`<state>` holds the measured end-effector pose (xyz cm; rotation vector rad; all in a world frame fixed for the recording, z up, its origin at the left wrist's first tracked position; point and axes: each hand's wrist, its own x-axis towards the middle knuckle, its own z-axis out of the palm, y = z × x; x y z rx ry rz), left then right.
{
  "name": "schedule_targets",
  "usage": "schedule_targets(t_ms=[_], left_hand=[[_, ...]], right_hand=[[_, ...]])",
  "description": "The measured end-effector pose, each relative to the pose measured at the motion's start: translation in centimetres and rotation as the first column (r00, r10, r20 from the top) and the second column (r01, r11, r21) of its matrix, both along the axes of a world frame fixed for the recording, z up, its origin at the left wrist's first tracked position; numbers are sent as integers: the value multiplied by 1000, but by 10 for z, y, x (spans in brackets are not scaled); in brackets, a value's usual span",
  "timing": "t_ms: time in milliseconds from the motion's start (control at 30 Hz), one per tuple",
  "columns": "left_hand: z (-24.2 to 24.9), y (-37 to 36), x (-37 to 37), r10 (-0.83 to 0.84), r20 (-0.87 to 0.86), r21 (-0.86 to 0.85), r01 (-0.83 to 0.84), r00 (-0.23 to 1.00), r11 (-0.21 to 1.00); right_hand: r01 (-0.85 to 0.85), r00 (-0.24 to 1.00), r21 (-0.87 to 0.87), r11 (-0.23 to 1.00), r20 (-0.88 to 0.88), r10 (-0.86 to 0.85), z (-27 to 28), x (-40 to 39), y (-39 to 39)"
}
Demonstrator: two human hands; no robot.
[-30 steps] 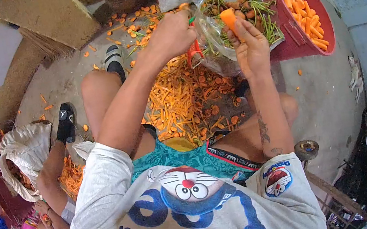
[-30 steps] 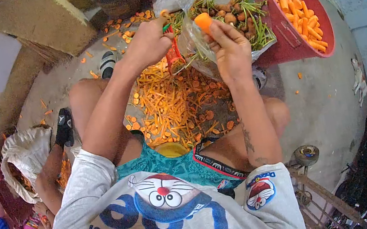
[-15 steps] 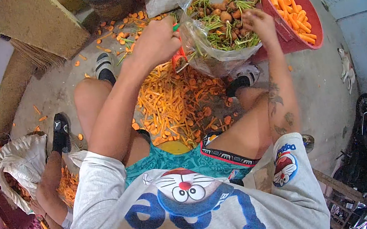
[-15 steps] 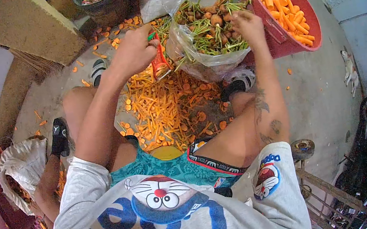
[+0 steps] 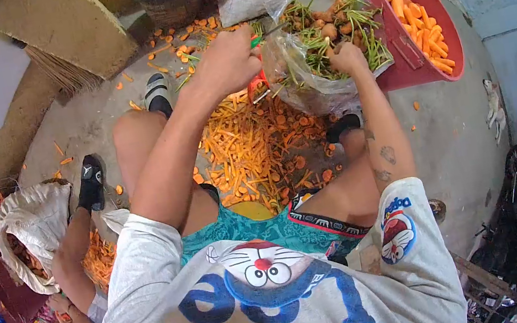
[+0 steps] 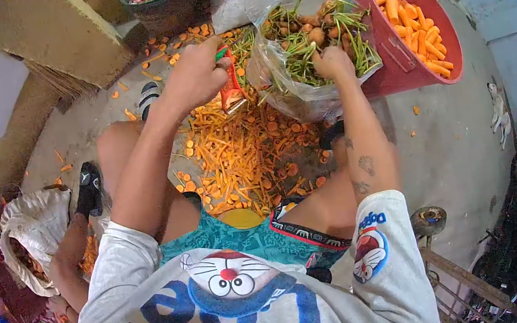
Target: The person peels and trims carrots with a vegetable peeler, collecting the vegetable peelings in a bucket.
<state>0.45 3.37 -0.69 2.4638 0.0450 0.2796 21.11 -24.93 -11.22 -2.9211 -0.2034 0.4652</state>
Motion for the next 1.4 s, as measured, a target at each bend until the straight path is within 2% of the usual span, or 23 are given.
schedule_targets(t_ms=[200,267,300,367,433,500,533,567,633,700,733,767,867,967,1000,1033,1100,1133,1167,1267,1300,1367,1400], left_hand=[[0,-2,-1,9,8,-14,-9,1000,1000],[2,0,-2,6,7,-3,-6,1000,1000],[2,0,-2,3,8,4,-3,1000,1000],[0,2,0,-1,19,-10,2,1000,1000],[1,1,1,-1,34,-23,2,999,1000],[6,0,1,-19,48,7,18,999,1000],[9,-1,0,-20,48,6,20,999,1000],[14,-5,-1,-52,21,-22,52,998,998],[22,-16,-5,-86,-1,-49,86,996,995],[28,-29,-9,-153,-92,-57,148,984,987],[13,-34,-6,-184,39,-48,185,982,982],[10,-38,-3,-177,39,-45,179,983,983],[-1,-44,5,-31,76,-62,36,997,997],[-2,-42,11,81,70,-25,-79,994,997],[-15,-36,16,18,235,-19,-14,972,1000],[-20,-31,22,12,232,-17,-9,973,1000],[-27,-14,33,123,-74,-32,-126,990,992],[-29,-3,30,-11,60,19,10,998,1000],[-32,0,32,-11,62,16,10,998,1000],[-21,6,31,17,144,-387,40,989,921],[-15,13,29,7,141,-388,49,990,920],[-1,23,25,51,114,-705,45,992,707],[4,22,22,40,129,-755,72,991,652]], right_hand=[[-101,994,96,990,44,97,-4,-7,-9],[62,997,375,925,27,-78,16,-19,-2],[67,996,372,926,24,-82,26,-28,-1],[-173,964,641,748,266,-6,42,-44,-5],[-248,931,628,738,366,1,48,-50,-2],[-269,893,937,222,329,-306,69,-68,9],[-125,943,991,-46,104,-316,75,-74,6],[-127,942,991,-46,106,-317,80,-79,4],[17,980,949,-314,-78,-182,90,-87,2],[74,959,934,-349,-163,-233,91,-96,13],[179,949,898,-403,-266,-171,85,-96,17],[286,925,847,-448,-365,-100,85,-99,25],[379,886,756,-534,-463,-27,98,-129,61],[489,850,702,-518,-518,101,108,-156,83],[550,816,665,-505,-558,155,104,-157,83],[550,814,662,-509,-560,152,104,-158,82],[558,827,658,-506,-488,277,108,-159,82],[596,801,625,-504,-514,308,121,-160,82],[594,802,629,-502,-513,307,119,-154,77],[521,853,784,-338,-495,166,102,-136,51],[519,853,783,-343,-498,156,99,-134,47],[475,880,840,-262,-449,154,95,-135,45],[478,878,839,-261,-451,157,95,-136,47]])
